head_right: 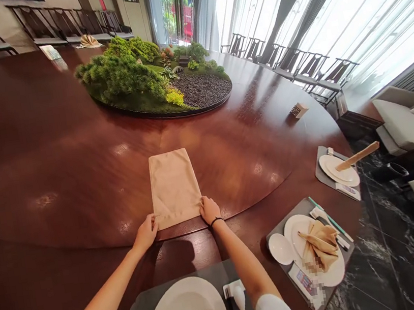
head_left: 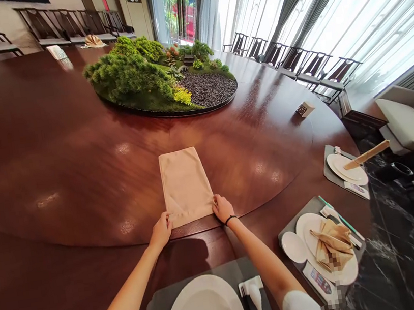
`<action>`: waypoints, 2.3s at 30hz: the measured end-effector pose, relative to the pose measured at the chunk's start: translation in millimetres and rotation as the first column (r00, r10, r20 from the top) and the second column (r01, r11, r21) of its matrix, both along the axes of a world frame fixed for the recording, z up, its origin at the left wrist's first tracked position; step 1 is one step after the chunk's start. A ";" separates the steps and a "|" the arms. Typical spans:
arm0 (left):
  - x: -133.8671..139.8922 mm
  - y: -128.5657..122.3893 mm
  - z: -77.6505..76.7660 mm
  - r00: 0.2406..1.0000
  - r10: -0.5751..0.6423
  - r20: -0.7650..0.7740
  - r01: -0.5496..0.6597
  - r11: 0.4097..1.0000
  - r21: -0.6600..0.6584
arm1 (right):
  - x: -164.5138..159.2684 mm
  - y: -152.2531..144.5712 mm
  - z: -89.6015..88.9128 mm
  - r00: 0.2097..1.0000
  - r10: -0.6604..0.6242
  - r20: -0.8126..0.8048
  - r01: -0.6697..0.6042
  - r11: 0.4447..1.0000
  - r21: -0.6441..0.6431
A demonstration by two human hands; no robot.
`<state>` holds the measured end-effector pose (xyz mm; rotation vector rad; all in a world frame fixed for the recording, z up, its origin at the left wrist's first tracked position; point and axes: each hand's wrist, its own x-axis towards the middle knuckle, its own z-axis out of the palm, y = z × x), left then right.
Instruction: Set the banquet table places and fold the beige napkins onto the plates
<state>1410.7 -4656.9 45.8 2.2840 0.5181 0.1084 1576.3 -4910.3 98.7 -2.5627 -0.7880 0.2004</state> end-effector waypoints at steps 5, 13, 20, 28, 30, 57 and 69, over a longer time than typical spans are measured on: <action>8.2 -5.2 8.3 0.983 -0.182 0.025 0.169 0.951 0.259 | -53.8 43.4 -10.3 0.869 0.437 0.234 -0.424 0.899 -0.105; -1.1 -14.6 28.6 0.968 -0.190 -0.166 0.252 0.742 0.622 | -31.0 -9.4 -35.5 0.898 0.417 0.138 -0.387 0.899 -0.204; 8.0 -18.0 45.2 0.917 -0.340 -0.210 0.391 0.660 0.641 | 21.5 -32.9 -30.6 0.842 0.522 0.135 -0.482 0.841 -0.246; 26.2 8.0 50.3 0.826 -0.519 -0.220 0.555 0.680 0.479 | 50.3 -15.8 -26.0 0.956 0.292 -0.003 -0.292 0.956 0.035; 21.4 20.8 49.4 0.840 -0.526 -0.134 0.541 0.789 0.290 | 47.6 -22.9 -28.4 0.972 0.207 -0.107 -0.195 0.974 0.114; 58.7 -48.5 48.2 0.809 -0.485 -0.332 0.587 0.641 0.494 | 50.3 -6.7 -25.3 0.939 0.164 -0.301 -0.107 0.975 0.196; 63.6 -48.9 49.3 0.797 -0.454 -0.398 0.603 0.637 0.481 | 37.1 -12.3 28.1 0.973 0.230 0.023 -0.231 0.971 0.061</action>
